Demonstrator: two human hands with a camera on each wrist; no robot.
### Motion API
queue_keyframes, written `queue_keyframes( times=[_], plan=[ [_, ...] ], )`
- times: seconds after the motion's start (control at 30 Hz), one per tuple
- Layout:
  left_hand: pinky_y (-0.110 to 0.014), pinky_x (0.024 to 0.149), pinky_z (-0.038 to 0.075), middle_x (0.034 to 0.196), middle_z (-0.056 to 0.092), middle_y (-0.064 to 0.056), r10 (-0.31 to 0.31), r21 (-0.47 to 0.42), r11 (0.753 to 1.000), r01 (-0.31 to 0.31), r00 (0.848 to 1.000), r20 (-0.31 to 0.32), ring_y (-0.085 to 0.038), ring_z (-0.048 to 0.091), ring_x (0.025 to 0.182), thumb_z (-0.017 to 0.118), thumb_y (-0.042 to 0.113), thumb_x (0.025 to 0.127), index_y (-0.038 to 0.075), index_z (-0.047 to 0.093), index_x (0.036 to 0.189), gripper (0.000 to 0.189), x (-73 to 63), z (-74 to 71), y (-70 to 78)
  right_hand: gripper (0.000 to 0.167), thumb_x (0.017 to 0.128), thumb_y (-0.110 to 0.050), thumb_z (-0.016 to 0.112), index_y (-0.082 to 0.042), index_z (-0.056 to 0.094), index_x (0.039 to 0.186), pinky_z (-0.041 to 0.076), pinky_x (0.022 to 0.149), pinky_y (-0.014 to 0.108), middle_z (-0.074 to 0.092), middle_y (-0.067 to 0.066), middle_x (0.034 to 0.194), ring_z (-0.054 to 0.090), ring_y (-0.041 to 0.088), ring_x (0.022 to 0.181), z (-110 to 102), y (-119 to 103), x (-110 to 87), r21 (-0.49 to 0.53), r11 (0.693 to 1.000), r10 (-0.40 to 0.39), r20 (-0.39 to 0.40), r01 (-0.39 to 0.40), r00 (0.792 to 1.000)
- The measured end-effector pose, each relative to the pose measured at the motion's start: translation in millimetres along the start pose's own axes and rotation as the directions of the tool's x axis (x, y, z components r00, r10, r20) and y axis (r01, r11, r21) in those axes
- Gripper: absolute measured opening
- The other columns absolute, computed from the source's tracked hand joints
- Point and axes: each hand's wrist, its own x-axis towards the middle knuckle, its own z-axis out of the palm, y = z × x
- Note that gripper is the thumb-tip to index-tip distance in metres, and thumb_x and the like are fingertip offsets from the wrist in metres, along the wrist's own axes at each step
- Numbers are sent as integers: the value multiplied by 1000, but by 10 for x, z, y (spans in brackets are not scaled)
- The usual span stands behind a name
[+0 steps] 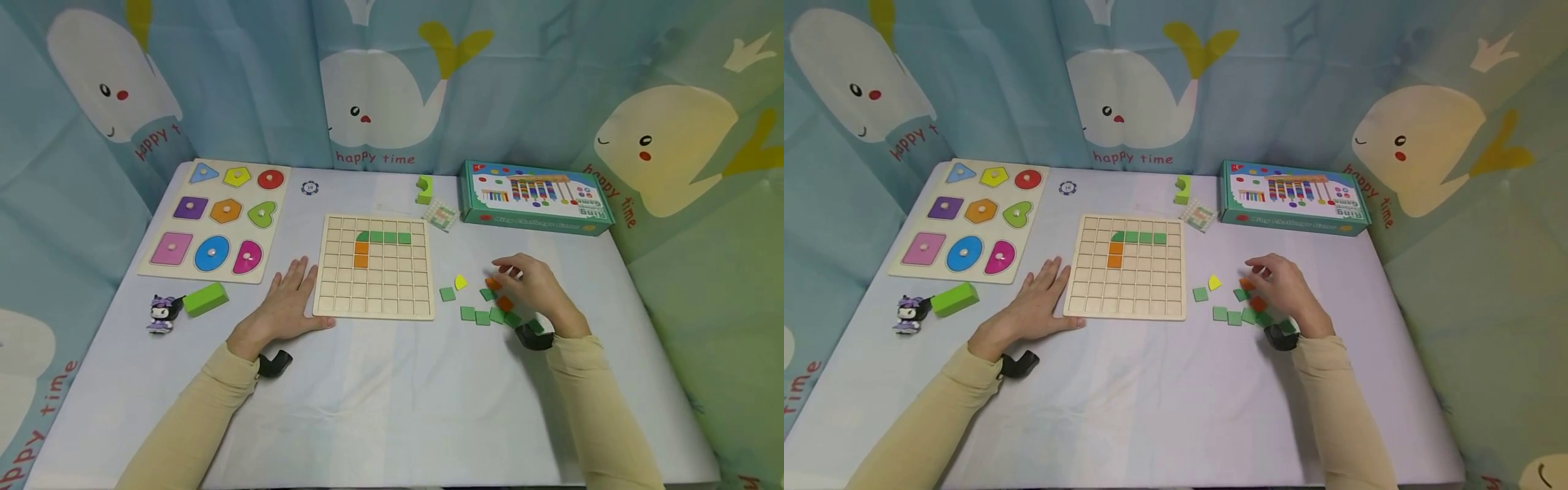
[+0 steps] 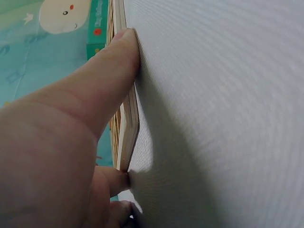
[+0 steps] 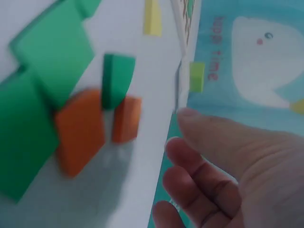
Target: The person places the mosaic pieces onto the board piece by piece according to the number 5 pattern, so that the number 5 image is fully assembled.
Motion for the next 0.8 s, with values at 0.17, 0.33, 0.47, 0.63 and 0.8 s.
queue_keyframes(
  times=[0.17, 0.33, 0.47, 0.63, 0.8],
  plan=[
    [-59, 112, 1, 159, 4, -26, 11, -5, 1000, -11, 1000, -13, -41, -1, 145, 72, 55, 80, -8, 20, 151, 109, -11, 4, 3, 32, 92, -9, 69, 4, 65, 121, 48, 75, 47, 63, 18, 105, 58, 31, 90, -41, 72, -93, 16, 998, 60, 91, -62, 994],
    [-60, 112, 1, 159, 5, -27, 17, -2, 1000, -17, 1000, -20, -41, 0, 145, 72, 55, 80, -8, 20, 151, 109, -4, -16, 12, 38, 90, -9, 72, 1, 64, 126, 47, 79, 46, 62, 16, 105, 55, 30, 91, -27, 145, -85, -3, 998, 65, 155, -65, 986],
    [-59, 113, 1, 159, 5, -26, 12, 6, 1000, -12, 1000, -18, -41, -1, 145, 72, 56, 80, -8, 19, 152, 109, 13, -33, 17, 34, 89, -9, 73, -1, 68, 122, 45, 74, 42, 60, 13, 100, 51, 27, 85, -2, 189, -51, -28, 999, 30, 154, -26, 988],
    [-59, 113, 1, 159, 5, -27, 9, 4, 1000, -9, 1000, -17, -41, -1, 145, 72, 55, 80, -8, 19, 151, 109, 5, -30, 21, 25, 88, -10, 74, -2, 72, 112, 43, 73, 41, 58, 12, 95, 49, 27, 83, 75, 197, -35, -56, 997, 52, 136, -45, 989],
    [-59, 113, 1, 159, 5, -26, 4, 5, 1000, -4, 1000, -14, -40, -1, 145, 72, 56, 80, -7, 19, 152, 109, 3, -19, 14, 22, 87, -11, 75, 1, 71, 105, 47, 76, 44, 58, 13, 94, 52, 29, 84, 141, 178, -18, -104, 994, 51, 102, -40, 993]
  ],
)
